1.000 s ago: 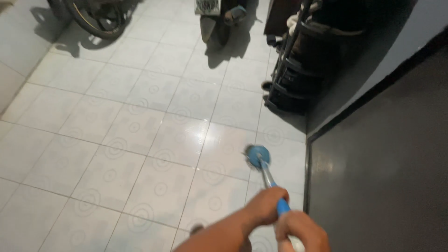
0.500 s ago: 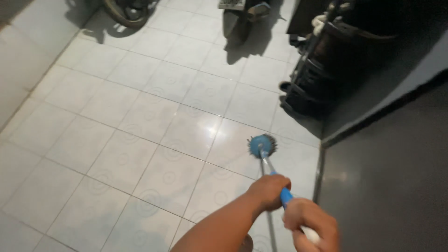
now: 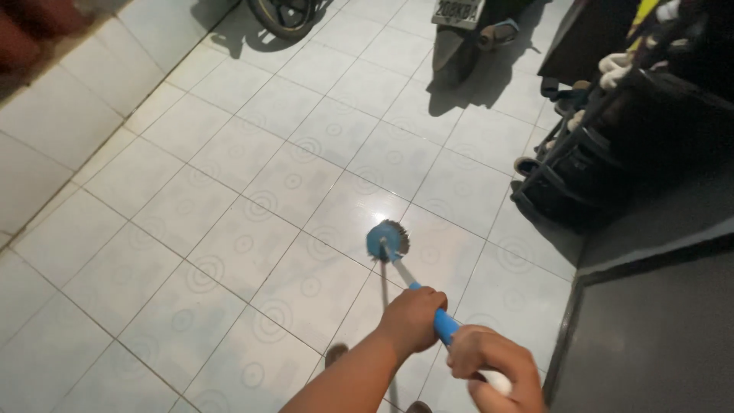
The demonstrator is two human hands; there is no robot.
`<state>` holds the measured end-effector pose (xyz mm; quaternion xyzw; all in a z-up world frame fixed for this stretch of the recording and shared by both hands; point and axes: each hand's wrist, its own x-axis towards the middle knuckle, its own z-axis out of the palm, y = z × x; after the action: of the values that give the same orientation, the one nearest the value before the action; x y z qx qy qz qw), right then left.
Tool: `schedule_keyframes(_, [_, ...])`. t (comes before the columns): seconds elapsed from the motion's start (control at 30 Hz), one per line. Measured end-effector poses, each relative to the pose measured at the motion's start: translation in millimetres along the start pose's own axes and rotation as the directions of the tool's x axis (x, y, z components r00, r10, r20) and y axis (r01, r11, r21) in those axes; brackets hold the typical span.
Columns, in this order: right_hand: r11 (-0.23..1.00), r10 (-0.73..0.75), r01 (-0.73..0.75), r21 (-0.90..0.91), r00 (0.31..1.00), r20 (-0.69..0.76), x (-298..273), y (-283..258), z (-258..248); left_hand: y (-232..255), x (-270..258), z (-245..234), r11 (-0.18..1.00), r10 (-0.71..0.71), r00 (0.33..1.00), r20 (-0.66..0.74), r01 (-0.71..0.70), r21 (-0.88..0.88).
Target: The user is mopping the tiled floor in what appears to be a garage or parking area.
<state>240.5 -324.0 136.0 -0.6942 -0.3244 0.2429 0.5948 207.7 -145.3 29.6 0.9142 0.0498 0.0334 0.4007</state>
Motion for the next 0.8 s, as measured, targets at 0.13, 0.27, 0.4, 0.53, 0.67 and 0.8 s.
schedule_keyframes(0.13, [0.988, -0.131, 0.121, 0.098, 0.986, 0.107, 33, 13, 18, -34, -6, -23, 1.0, -0.016, 0.999, -0.034, 0.017, 0.022])
schedule_keyframes(0.27, [0.985, -0.137, 0.121, 0.12, 0.982, 0.132, 90, 1, 64, -81, 4, -65, 1.0, -0.019, 0.99, -0.139, 0.018, -0.008])
schedule_keyframes(0.4, [0.98, -0.174, 0.154, 0.127, 0.971, 0.167, 162, -13, 101, -122, 33, -119, 0.988, -0.155, 0.978, -0.138, 0.149, -0.047])
schedule_keyframes(0.53, [0.975, -0.211, 0.196, 0.103, 0.963, 0.168, 212, 2, 137, -172, 52, -152, 0.974, -0.226, 0.965, -0.137, 0.225, -0.017])
schedule_keyframes(0.67, [0.981, -0.168, 0.143, 0.131, 0.963, 0.211, 229, 5, 168, -205, 41, -170, 0.964, -0.267, 0.954, -0.135, 0.265, -0.026])
schedule_keyframes(0.8, [0.988, -0.136, 0.108, 0.114, 0.952, 0.273, 219, -16, 174, -208, 19, -169, 0.994, -0.109, 0.971, -0.212, 0.102, -0.042])
